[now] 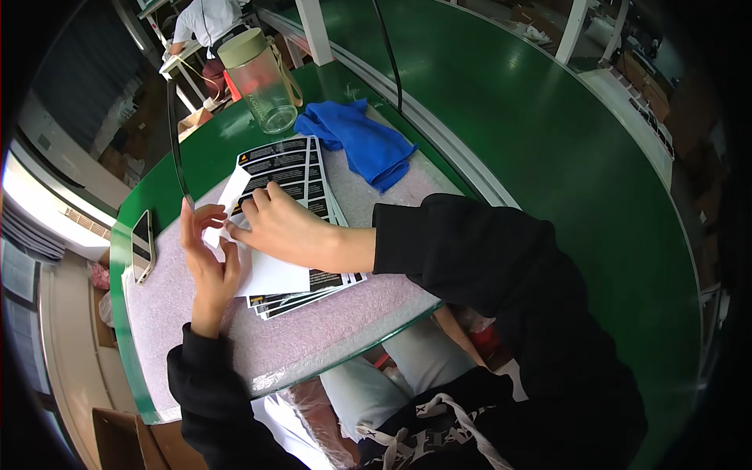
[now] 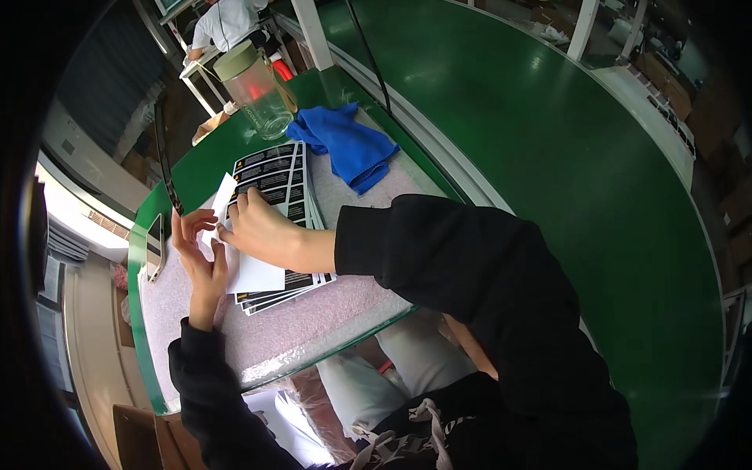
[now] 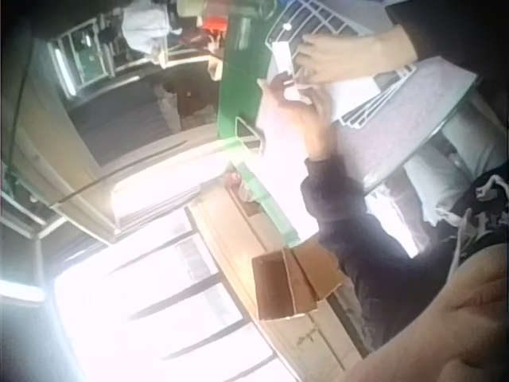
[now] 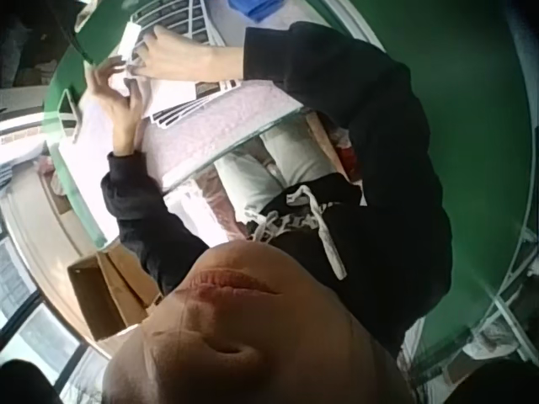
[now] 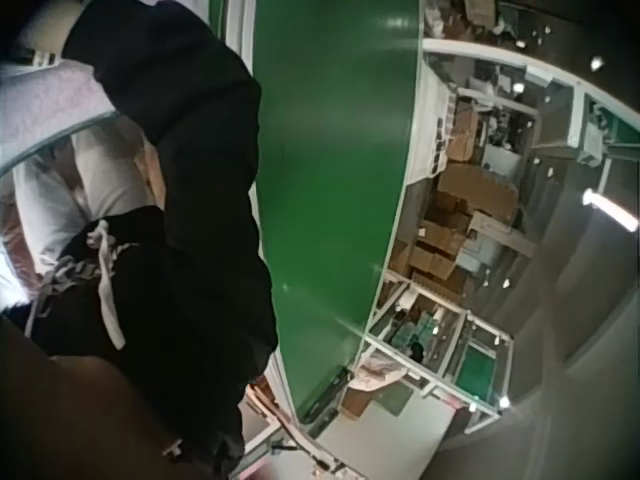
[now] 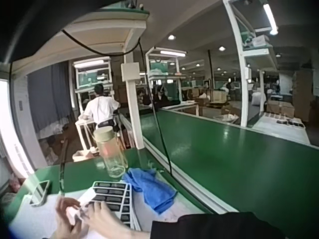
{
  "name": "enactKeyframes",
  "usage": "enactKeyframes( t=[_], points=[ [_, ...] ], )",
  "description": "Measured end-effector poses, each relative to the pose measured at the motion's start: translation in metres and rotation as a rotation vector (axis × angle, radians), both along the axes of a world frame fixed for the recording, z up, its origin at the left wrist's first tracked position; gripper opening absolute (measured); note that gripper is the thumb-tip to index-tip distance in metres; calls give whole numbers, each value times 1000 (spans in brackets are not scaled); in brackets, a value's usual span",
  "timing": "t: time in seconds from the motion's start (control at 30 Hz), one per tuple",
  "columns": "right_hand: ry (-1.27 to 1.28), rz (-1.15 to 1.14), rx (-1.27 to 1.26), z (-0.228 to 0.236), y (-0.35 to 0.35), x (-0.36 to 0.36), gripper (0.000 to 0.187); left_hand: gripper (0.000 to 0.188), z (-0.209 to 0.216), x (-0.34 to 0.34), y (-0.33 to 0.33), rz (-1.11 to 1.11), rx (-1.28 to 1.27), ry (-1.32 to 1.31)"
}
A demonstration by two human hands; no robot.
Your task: Applying warning and identification labels to equipment components on an assembly line.
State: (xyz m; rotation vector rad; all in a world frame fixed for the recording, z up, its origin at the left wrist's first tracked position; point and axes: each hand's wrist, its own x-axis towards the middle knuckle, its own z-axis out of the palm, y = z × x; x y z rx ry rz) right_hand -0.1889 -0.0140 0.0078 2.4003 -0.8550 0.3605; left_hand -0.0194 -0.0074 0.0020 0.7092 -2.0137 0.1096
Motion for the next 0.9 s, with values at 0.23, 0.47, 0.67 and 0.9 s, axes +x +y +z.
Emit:
enactKeyframes(
  t=[0.23, 0.47, 0.67, 0.9],
  points=[
    [6, 11, 10, 1, -2, 2, 34, 79, -1, 1, 1, -1, -16, -84],
    [12, 11, -2, -3, -2, -1, 31, 78, -5, 1, 1, -21, -13, -117],
    [20, 19, 1, -1, 0, -2, 28, 78, -4, 1, 2, -30, -30, -153],
    [19, 21, -3, -1, -2, -1, 25, 78, 0, 0, 5, -20, -28, -162]
  ],
)
